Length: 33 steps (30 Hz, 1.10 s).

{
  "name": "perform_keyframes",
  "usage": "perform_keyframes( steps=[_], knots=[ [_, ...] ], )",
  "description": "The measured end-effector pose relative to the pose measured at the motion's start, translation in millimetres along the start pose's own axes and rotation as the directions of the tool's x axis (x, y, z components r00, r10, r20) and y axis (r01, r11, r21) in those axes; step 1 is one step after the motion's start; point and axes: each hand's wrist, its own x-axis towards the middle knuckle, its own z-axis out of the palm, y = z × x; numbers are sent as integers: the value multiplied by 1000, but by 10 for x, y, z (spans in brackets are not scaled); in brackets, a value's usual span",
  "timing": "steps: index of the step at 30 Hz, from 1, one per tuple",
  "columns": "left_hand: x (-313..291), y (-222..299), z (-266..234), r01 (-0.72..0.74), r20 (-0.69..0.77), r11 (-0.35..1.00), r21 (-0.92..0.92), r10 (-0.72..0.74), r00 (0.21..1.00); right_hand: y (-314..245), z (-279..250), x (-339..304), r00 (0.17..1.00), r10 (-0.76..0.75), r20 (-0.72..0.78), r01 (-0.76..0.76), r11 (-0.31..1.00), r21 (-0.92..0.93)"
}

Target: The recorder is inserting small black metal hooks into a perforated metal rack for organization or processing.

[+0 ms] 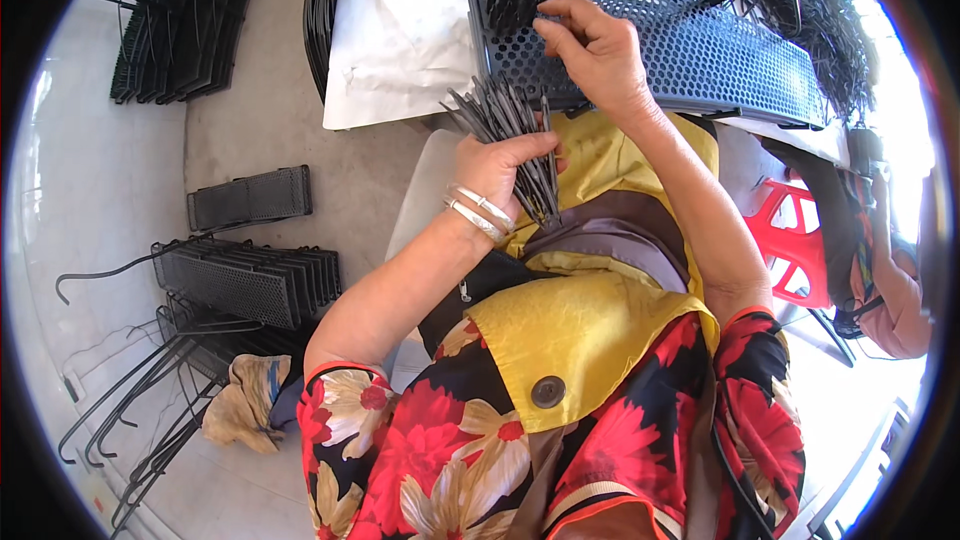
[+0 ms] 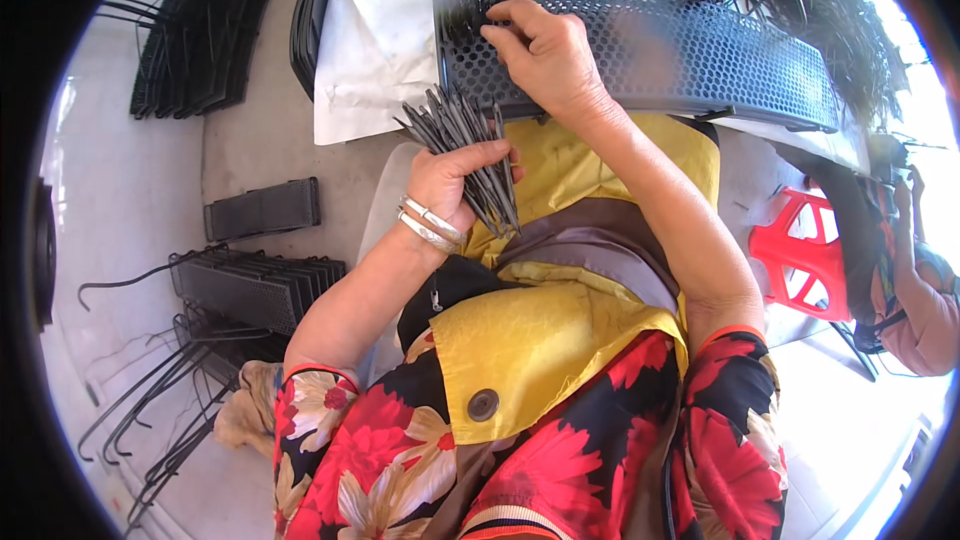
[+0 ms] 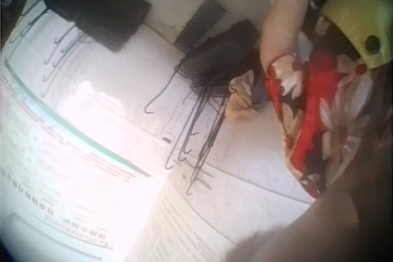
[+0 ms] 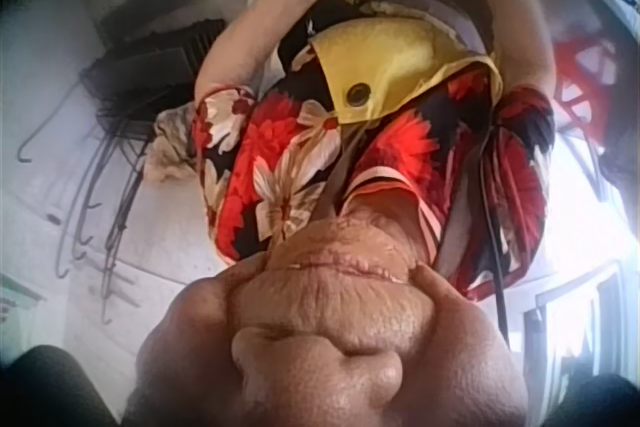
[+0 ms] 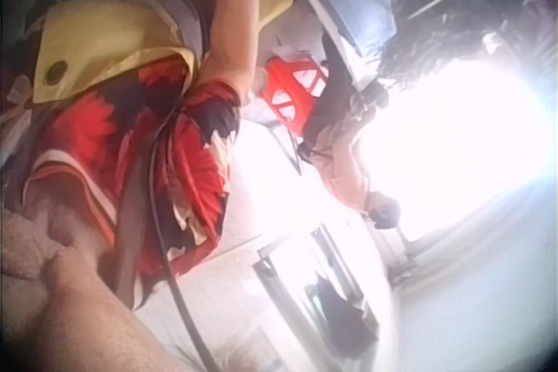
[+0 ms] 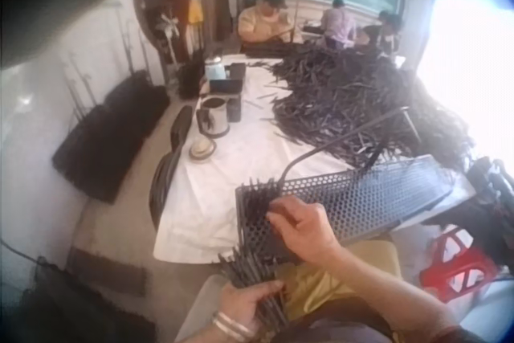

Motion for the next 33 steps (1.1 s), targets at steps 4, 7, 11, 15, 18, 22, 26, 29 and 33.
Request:
perform_keyframes(
  steps=[4, 7, 11, 15, 18, 22, 26, 29, 33],
  knots=[
    [-3, 6, -34, -13, 31, 1000, -11, 14, 999, -213, -78, -158, 984, 70, 165, -61, 996, -59],
    [10, 13, -61, 11, 72, 997, -78, -5, 997, -331, -146, -318, 916, 167, 364, -166, 986, -35],
    [28, 39, -67, 0, 172, 998, -61, 10, 985, -379, -225, -345, 887, 342, 310, -413, 889, 199],
    [43, 19, -81, 30, 123, 998, -63, -22, 992, -369, -306, -221, 953, 298, 55, -301, 910, 284],
    [51, 5, -108, 65, 120, 995, -74, -56, 991, -333, -334, -78, 968, 213, -136, -181, 960, 215],
    [36, 15, -87, 56, 146, 996, -73, -45, 988, -290, -311, 42, 968, 134, -212, -80, 966, 245],
    [17, 53, -59, 58, 139, 986, -154, -36, 990, -267, -378, 47, 984, 177, 30, -176, 910, 375],
    [11, 66, -66, 8, 165, 991, -137, 15, 986, -227, -336, -10, 935, 324, 143, -353, 828, 436],
    [-19, 68, -37, -8, 149, 995, -103, 23, 989, -173, -313, -55, 917, 358, 176, -398, 785, 475]
  ],
)
